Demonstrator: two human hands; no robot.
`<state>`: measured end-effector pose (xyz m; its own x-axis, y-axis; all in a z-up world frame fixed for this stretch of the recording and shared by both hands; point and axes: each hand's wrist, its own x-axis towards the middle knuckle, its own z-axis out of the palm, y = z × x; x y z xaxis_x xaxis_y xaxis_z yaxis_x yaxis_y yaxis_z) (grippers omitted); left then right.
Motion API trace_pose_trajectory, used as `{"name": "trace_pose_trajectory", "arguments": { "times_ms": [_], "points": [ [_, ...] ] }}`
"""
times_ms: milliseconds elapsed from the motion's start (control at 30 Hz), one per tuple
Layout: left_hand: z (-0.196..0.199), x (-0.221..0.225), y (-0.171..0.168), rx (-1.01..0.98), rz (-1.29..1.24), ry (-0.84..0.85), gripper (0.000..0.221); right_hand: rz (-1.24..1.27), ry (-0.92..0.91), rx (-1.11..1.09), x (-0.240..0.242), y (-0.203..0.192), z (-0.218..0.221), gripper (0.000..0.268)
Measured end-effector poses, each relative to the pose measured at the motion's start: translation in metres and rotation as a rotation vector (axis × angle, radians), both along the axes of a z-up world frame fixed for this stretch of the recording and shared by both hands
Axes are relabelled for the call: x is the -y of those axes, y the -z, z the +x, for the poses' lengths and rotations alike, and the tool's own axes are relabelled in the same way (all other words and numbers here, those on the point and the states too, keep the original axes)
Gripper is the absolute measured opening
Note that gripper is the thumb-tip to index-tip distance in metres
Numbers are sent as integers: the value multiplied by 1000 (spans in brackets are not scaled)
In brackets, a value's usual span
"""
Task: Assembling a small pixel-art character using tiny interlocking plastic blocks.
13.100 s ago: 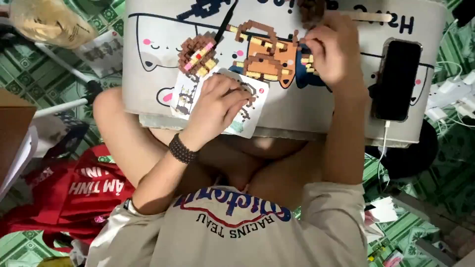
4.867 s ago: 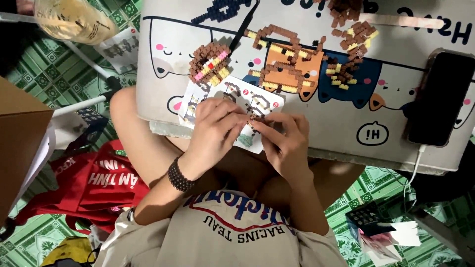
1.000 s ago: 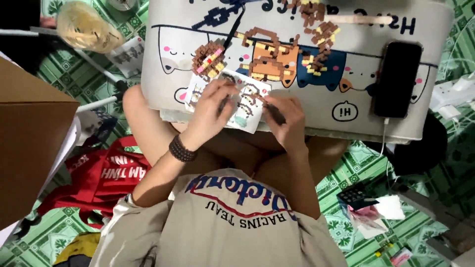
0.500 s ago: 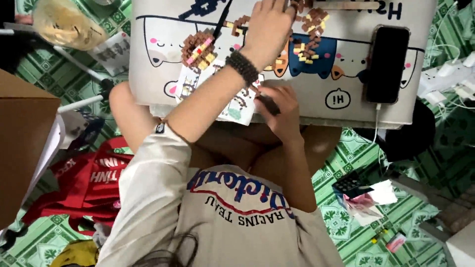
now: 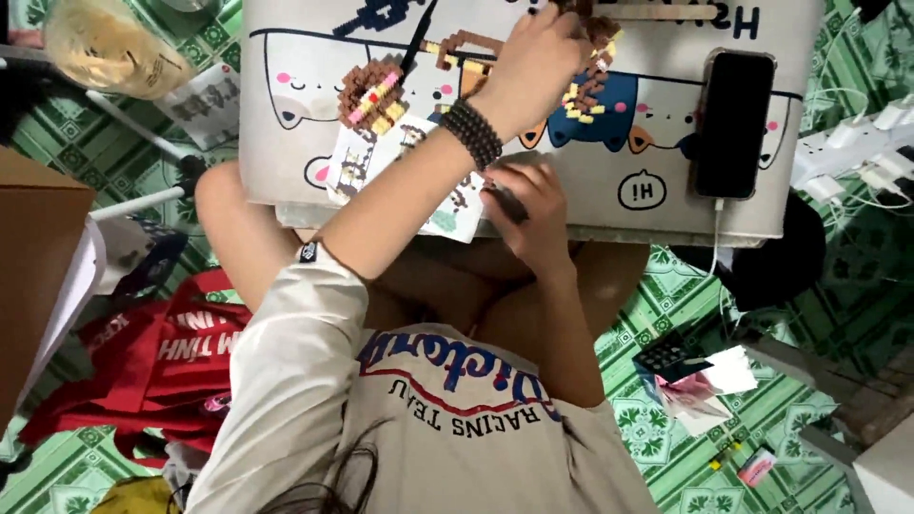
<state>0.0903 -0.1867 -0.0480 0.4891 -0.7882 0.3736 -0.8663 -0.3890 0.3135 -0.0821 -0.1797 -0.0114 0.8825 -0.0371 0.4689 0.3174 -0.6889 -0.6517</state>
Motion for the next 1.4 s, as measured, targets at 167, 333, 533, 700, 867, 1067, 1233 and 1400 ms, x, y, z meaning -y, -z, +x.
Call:
{"name": "trace_pose_trajectory", "arguments": {
  "times_ms": [167, 333, 533, 700, 867, 1067, 1233, 1400],
  "points": [
    [-4, 10, 11, 153, -13, -91, 21, -12, 28, -9, 2, 8, -3, 16],
    [6, -2, 9, 368, -178, 72, 17, -14, -2, -31, -2, -5, 1, 17],
    [15, -4, 10, 524, -203, 137, 27, -39, -28, -40, -1, -2, 1, 16],
    [22, -8, 15, 424, -372, 267, 25, -47, -11, -14, -2, 0, 1, 16],
    [17, -9, 15, 422, -293, 219, 19, -55, -29, -7, -1, 1, 2, 14],
    [9, -39, -20, 432, -242, 157, 19, -55, -13, -15, -1, 1, 1, 14],
    [-38, -130, -78, 323, -5, 59, 26, -96, -37, 10, 1, 0, 3, 17],
    [-74, -198, -39, 110, 35, -90, 9, -125, -70, 40, 2, 4, 5, 24]
  ]
}}
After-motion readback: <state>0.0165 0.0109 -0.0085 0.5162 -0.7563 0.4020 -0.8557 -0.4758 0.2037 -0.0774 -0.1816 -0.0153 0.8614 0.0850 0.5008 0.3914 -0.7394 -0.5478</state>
